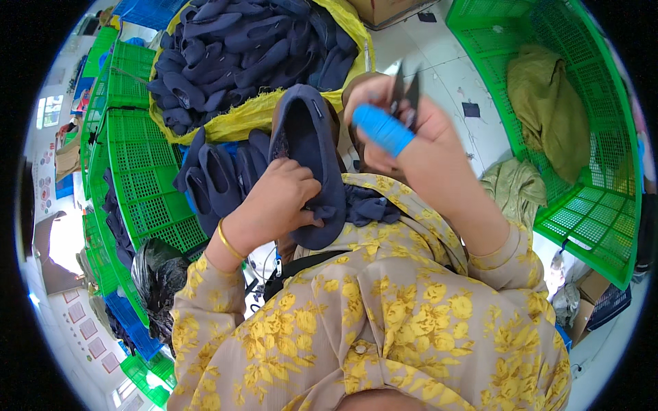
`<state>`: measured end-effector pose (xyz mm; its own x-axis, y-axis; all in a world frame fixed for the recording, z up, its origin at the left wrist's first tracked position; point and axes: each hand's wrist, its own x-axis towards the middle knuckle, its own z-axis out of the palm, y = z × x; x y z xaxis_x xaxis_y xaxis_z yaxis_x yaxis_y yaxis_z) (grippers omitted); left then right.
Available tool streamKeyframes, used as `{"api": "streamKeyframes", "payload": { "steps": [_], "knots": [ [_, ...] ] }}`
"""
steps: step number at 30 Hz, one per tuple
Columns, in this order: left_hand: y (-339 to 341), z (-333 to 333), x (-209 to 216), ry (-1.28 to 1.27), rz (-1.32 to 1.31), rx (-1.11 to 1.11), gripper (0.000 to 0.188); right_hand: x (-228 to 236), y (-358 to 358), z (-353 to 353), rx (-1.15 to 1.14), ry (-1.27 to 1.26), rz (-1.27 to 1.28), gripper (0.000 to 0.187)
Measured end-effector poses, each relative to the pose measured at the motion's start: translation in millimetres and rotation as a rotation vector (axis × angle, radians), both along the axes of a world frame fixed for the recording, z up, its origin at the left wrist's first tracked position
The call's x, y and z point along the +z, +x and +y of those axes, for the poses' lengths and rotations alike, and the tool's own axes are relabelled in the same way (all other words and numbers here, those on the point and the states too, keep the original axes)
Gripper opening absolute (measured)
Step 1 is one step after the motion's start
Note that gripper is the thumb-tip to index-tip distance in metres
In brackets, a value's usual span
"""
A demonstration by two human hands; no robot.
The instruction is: The person sews the upper part of a dark blue slip-on shoe using a blue-handled tool, likely a seam ripper or awl, to manipulate the thread. The person works on multiple shoes from a nearby pile, stitching along the edges and occasionally adjusting the shoe's position.
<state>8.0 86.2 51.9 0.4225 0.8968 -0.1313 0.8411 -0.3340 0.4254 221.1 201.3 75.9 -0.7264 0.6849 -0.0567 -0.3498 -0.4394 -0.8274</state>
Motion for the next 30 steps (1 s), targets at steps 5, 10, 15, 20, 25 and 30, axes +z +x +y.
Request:
{"api": "streamKeyframes", "payload": {
  "steps": [5,10,15,20,25,30],
  "knots": [
    [6,-28,10,0.266,-0.054,0.281,0.043,-33,-15,-25,0.287,0.492,-0.527,0.01],
    [8,-57,-12,0.113,-0.219,0.507,0.035,-43,-26,-31,0.467,0.675,-0.605,0.02],
    [11,-63,-8,0.005,-0.287,0.661,0.025,-50,-27,-30,0.529,0.684,-0.549,0.022],
    [11,-64,-10,-0.08,-0.408,0.676,0.021,-47,-26,-27,0.612,0.68,-0.552,0.027],
    [9,-67,-15,-0.048,-0.471,0.645,0.023,-45,-22,-25,0.651,0.722,-0.541,0.032],
    [10,-70,-21,-0.035,-0.498,0.649,0.024,-42,-19,-24,0.665,0.745,-0.545,0.032]
  ]
}}
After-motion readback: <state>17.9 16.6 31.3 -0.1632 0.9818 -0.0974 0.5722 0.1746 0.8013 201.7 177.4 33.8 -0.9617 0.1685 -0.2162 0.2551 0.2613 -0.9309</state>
